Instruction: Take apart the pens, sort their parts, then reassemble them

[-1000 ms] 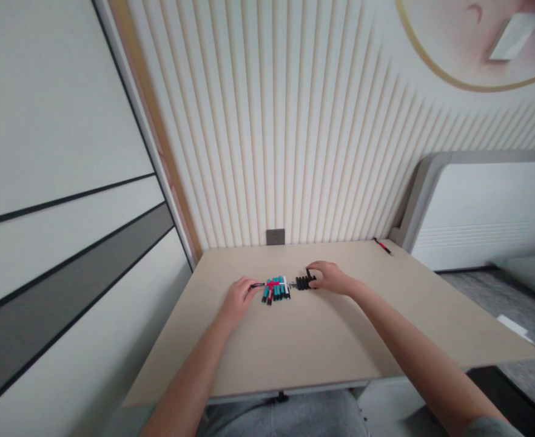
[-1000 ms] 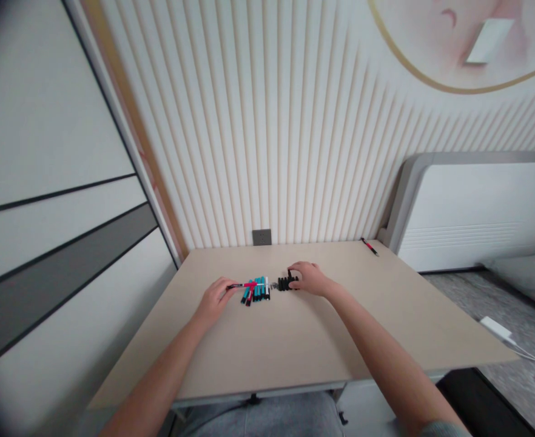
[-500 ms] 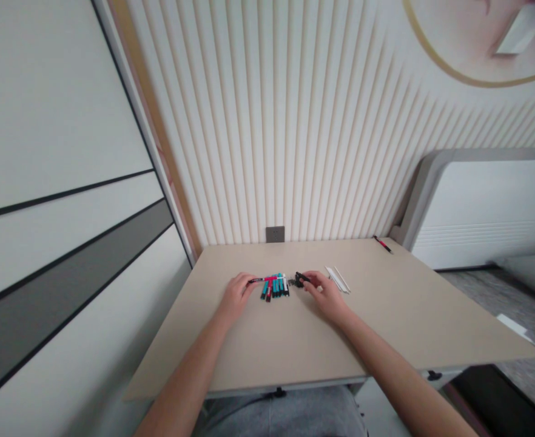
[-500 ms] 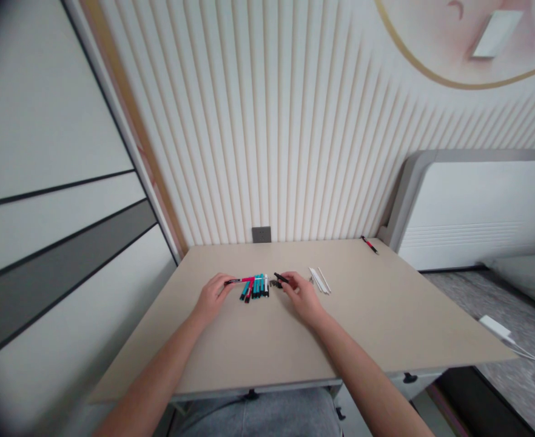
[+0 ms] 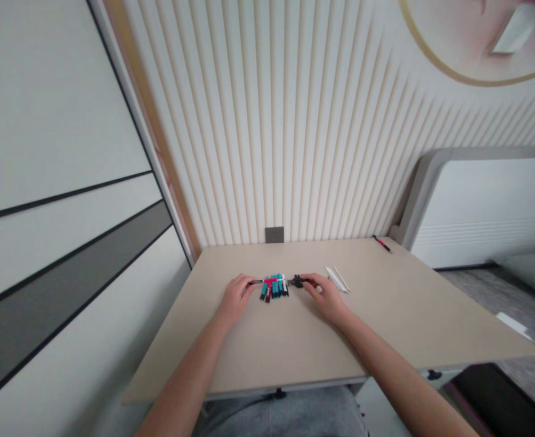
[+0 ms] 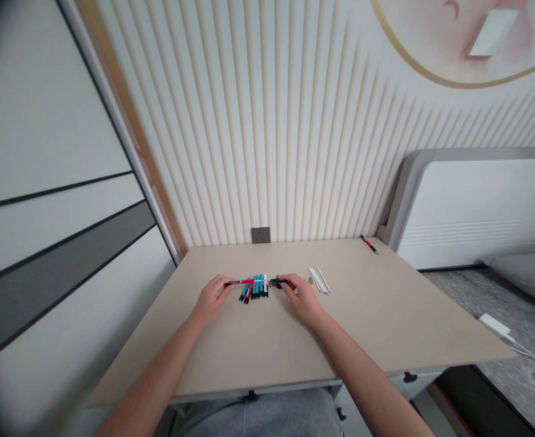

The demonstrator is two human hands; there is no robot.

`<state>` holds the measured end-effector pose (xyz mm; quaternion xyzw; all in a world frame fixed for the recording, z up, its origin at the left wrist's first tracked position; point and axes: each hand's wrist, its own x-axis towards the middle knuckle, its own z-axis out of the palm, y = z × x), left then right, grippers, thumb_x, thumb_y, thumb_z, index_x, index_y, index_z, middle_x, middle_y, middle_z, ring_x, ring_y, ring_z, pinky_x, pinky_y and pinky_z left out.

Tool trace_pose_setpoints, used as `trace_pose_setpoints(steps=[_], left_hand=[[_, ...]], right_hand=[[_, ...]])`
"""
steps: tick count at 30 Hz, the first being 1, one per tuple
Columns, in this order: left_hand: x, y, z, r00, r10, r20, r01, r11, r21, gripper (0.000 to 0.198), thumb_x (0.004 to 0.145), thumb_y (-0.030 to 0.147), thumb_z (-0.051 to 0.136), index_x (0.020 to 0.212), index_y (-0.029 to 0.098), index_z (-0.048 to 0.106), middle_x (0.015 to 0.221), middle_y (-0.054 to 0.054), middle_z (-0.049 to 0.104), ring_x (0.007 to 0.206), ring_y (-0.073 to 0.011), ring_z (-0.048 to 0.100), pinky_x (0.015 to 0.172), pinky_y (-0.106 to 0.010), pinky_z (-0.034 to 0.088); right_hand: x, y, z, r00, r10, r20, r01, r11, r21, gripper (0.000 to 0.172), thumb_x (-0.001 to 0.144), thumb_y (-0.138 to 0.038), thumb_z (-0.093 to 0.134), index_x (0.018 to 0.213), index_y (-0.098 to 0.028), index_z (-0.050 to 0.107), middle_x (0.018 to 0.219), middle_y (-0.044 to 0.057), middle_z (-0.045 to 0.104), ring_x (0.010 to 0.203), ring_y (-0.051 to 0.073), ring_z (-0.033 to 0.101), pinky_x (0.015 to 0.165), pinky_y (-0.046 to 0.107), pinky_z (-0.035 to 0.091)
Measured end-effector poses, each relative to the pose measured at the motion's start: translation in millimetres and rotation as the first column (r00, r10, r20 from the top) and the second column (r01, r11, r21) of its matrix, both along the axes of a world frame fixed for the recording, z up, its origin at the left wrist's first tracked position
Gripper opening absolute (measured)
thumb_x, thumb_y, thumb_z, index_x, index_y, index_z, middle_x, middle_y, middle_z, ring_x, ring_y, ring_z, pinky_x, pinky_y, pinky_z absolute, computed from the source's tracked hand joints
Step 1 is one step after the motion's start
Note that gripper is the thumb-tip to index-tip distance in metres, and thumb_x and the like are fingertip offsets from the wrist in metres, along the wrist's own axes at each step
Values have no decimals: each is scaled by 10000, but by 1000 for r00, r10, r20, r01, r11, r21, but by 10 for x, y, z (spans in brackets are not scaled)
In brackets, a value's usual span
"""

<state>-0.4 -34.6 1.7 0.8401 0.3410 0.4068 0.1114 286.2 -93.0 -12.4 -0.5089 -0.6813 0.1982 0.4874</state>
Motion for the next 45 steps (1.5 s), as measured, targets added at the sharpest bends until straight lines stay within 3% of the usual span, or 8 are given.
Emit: trace_pose_setpoints(steps=[9, 16, 22, 29, 37, 42, 45], left_hand=[[2, -1, -13, 1000, -28, -14, 28, 1000, -5, 189, 956, 321, 502, 995, 216, 654, 916, -47, 662, 870, -191, 615, 779, -315, 480], [42, -16, -45, 989, -84, -125, 84, 996, -3, 200, 958, 344, 508, 993, 221, 661, 912, -45, 672, 865, -190, 612, 792, -323, 455], [81, -29, -61, 982, -98, -160, 103, 994, 25, 215, 961, 360, 504, 993, 218, 662, 895, -44, 695, 855, -197, 615, 802, -341, 442], [82, -29, -84, 976, -117, -182, 124, 992, 23, 269, 960, 407, 496, 968, 211, 680, 836, -41, 706, 806, -185, 622, 792, -326, 441], [94, -45, -67, 968, -142, -209, 163, 983, 88, 258, 967, 386, 491, 994, 219, 686, 880, -36, 728, 828, -181, 632, 857, -351, 417], [118, -76, -39, 965, -139, -220, 165, 981, 104, 245, 966, 370, 496, 999, 212, 682, 892, -41, 728, 831, -182, 630, 817, -337, 422], [123, -74, -39, 970, -136, -201, 158, 982, 100, 226, 960, 360, 514, 986, 211, 682, 875, -36, 723, 825, -176, 627, 825, -335, 427]], right_hand=[[-18, -22, 7, 999, 37, -14, -37, 999, -36, 252, 900, -329, 522, 1075, -225, 671, 1007, 70, 697, 829, 189, 618, 736, 326, 501], [-61, -32, -7, 992, 128, 10, -127, 992, -23, 244, 905, -310, 520, 1069, -232, 684, 1034, 66, 699, 922, 201, 631, 743, 311, 499], [-84, -55, -9, 989, 142, -44, -145, 987, -68, 344, 885, -320, 561, 1216, -225, 565, 1022, 65, 706, 915, 198, 645, 721, 308, 502], [-76, -87, 28, 992, 127, -28, -129, 989, -72, 207, 865, -341, 595, 1005, -207, 669, 960, 58, 700, 890, 196, 628, 781, 320, 485], [-51, -91, 33, 992, 116, -50, -122, 981, -153, 223, 887, -370, 563, 901, -197, 702, 804, 36, 723, 749, 182, 639, 679, 276, 451], [-81, -90, 13, 994, 91, 67, -80, 985, -151, 504, 962, -443, 417, 580, -180, 616, 550, 7, 620, 541, 141, 559, 594, 257, 396], [-92, -83, -2, 994, 78, 80, -62, 981, -182, 589, 982, -475, 341, 545, -178, 600, 493, 7, 573, 497, 139, 537, 583, 263, 397]])
